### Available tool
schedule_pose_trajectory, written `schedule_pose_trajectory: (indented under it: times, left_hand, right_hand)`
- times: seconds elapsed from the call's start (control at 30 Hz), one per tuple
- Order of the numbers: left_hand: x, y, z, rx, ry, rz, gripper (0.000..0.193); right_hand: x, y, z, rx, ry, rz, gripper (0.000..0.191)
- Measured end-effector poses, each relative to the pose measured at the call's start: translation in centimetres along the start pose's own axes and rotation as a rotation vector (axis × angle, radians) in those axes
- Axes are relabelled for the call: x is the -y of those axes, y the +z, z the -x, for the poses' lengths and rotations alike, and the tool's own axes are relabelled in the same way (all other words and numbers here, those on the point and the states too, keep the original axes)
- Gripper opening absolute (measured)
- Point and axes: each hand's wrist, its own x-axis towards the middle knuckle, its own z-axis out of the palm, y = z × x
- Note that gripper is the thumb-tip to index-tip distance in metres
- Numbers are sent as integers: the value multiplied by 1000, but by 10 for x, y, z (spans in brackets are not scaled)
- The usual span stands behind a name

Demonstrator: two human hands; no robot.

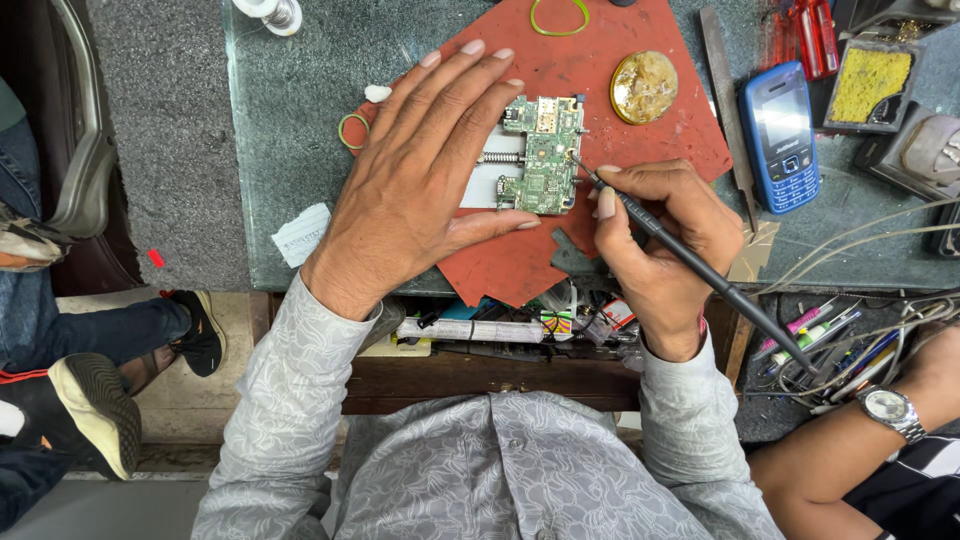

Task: The person holds a phone motherboard steady on a red mat with one hand and uses a soldering iron with the other to solder components on the board, repositioning the board and continuing to work on different points across the episode.

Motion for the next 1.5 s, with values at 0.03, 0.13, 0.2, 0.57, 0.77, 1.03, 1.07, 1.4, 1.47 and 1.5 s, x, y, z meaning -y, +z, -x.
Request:
schedule_pose_trajectory:
  times: [0.03,0.13,0.2,0.57,0.77,1.03,1.07,1.4,1.47,1.5]
  left_hand:
    - [-1,0,0,-2,2,3,101]
    - [-2,-1,1,-3,6,6,101]
    - [-2,-1,1,-3,6,5,101]
    - [-3,2,3,-7,4,10,101]
    - [-3,2,4,-5,7,6,101]
    - [-7,1,6,-8,3,8,101]
    - [-7,1,6,-8,2,5,101]
    - [-7,1,8,-8,6,1,101]
    - [-7,2,7,-13,11,3,102]
    - [-7,2,7,-12,10,2,102]
  right_hand:
    - [0,0,1,-1,2,-8,11]
    - [0,-1,2,1,0,-13,11]
    - [0,-1,2,2,-7,-11,11]
    - [0,-2,3,7,-6,-12,12]
    - [0,-2,3,9,-29,-2,13]
    - [3,-4,7,8,-23,1,12]
    - [3,-4,7,7,-20,-4,14]
    - [1,-4,9,5,-18,-9,11]
    - [0,-4,9,9,-36,-12,7]
    - [-1,-5,10,8,-41,-27,7]
